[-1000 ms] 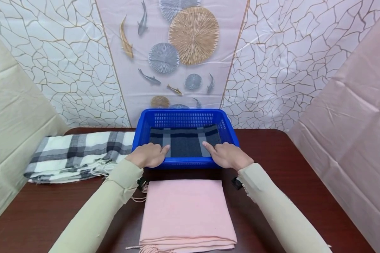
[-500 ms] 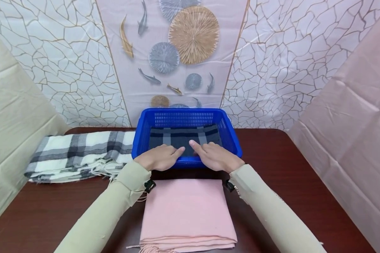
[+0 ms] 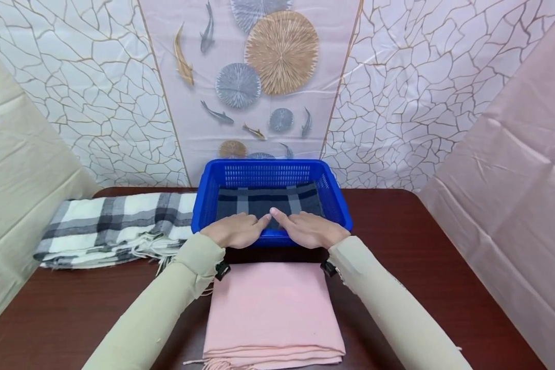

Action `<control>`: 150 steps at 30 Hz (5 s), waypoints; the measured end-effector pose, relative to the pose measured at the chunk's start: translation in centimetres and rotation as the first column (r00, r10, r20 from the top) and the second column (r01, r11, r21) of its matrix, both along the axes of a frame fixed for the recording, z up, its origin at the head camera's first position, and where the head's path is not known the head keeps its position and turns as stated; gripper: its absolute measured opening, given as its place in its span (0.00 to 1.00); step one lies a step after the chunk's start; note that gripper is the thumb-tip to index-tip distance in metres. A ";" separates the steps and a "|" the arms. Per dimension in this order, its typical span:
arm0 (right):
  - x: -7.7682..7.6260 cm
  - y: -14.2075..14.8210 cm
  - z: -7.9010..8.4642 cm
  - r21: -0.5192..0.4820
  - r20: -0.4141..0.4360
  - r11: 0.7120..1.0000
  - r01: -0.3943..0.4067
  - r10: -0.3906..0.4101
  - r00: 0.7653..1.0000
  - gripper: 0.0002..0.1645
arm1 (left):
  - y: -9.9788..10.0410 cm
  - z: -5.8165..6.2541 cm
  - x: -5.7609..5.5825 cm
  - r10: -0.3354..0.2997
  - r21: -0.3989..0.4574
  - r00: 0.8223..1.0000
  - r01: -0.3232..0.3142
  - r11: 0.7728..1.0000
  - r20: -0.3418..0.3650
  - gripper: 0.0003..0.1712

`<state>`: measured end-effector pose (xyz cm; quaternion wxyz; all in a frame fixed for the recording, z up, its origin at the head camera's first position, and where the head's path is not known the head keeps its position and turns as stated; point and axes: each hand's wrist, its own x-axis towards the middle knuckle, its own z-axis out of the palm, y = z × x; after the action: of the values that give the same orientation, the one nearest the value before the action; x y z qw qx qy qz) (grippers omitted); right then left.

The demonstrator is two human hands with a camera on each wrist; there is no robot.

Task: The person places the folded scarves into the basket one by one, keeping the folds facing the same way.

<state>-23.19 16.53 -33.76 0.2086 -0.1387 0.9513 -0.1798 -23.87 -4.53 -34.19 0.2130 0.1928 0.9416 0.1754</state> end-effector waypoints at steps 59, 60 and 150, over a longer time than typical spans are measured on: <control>12.9 5.3 -5.6 -0.225 -0.074 0.912 0.343 -0.366 0.928 0.40 | -7.1 -5.9 13.0 0.351 0.344 0.934 -0.309 0.887 -0.068 0.29; 12.9 5.4 -5.7 -0.230 -0.069 0.908 0.350 -0.374 0.925 0.40 | -7.0 -5.9 13.0 0.358 0.354 0.932 -0.315 0.880 -0.062 0.28; 5.4 8.0 11.9 -0.471 -0.071 0.865 0.170 -0.230 0.971 0.30 | -7.6 12.5 6.9 0.330 0.429 0.937 -0.252 0.868 -0.117 0.18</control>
<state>-17.76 24.56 -21.82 0.0902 -0.0958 0.9015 -0.4124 -17.01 -12.12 -21.65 0.0502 0.1036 0.9183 0.3788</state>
